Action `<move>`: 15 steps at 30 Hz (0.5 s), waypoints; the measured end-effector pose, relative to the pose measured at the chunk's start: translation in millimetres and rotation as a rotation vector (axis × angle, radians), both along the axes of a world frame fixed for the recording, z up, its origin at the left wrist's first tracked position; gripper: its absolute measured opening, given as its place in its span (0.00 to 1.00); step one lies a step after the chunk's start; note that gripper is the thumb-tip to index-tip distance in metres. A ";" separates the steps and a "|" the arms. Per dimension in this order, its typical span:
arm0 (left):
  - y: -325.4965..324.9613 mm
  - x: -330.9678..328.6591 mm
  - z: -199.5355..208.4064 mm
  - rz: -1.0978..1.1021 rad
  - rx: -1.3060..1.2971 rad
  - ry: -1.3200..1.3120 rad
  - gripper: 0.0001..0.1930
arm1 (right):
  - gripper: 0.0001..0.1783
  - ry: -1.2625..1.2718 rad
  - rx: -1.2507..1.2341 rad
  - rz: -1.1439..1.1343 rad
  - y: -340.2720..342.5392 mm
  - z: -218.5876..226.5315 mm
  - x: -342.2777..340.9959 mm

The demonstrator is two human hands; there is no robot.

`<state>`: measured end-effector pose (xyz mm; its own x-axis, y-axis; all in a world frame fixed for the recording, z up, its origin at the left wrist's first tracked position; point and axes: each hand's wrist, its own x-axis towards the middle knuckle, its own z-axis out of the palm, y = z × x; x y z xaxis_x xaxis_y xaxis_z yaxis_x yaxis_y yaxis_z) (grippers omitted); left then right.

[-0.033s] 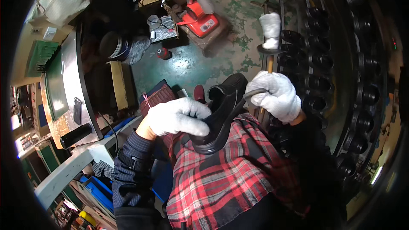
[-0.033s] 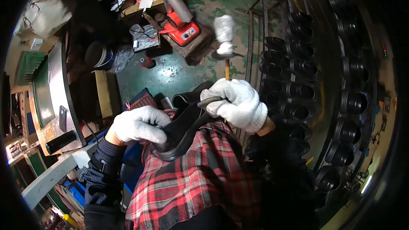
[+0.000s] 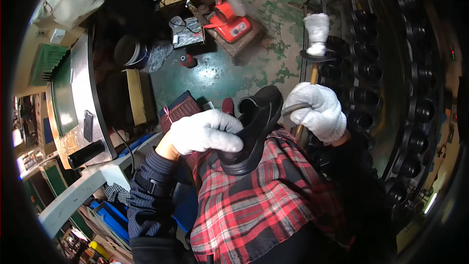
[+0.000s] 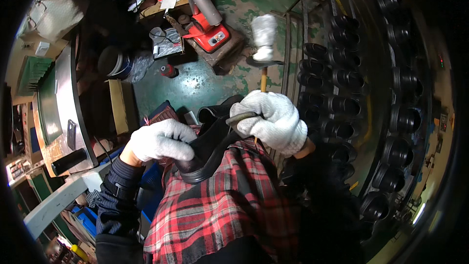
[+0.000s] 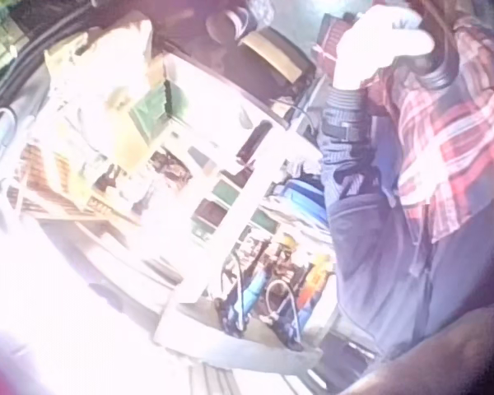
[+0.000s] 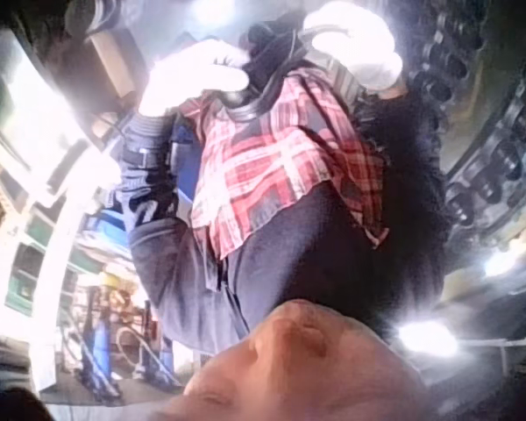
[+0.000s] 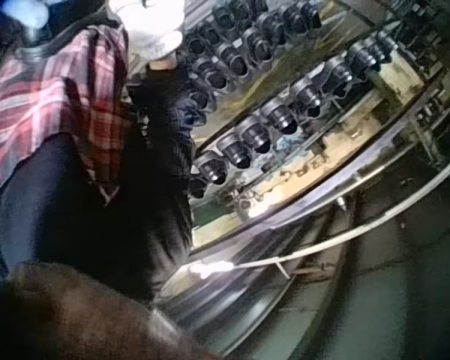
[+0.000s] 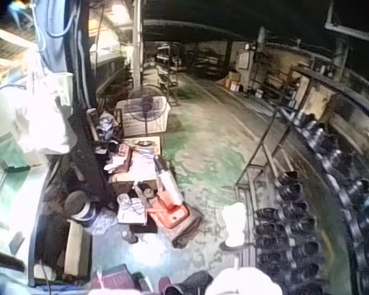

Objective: Applying glue or adhesive to the sole and edges of black shoes using a brush-tipped applicator.

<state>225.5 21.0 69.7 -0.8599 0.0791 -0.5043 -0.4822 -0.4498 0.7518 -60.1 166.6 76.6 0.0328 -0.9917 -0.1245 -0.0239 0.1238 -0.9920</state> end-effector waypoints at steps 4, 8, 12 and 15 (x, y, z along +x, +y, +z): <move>-2.6 4.6 -7.2 -0.008 -0.800 0.313 0.18 | 0.10 -0.077 -0.308 0.075 -19.9 21.6 30.4; -3.6 10.6 -26.3 -0.070 -0.988 0.530 0.24 | 0.08 0.022 -0.181 0.082 -27.8 31.1 54.3; -8.3 18.4 -35.0 0.017 -0.714 0.695 0.21 | 0.12 0.334 -0.332 0.340 -34.5 31.5 54.2; -6.0 35.0 -34.0 0.011 -0.557 0.535 0.15 | 0.15 0.568 -0.514 0.424 -34.9 31.5 62.5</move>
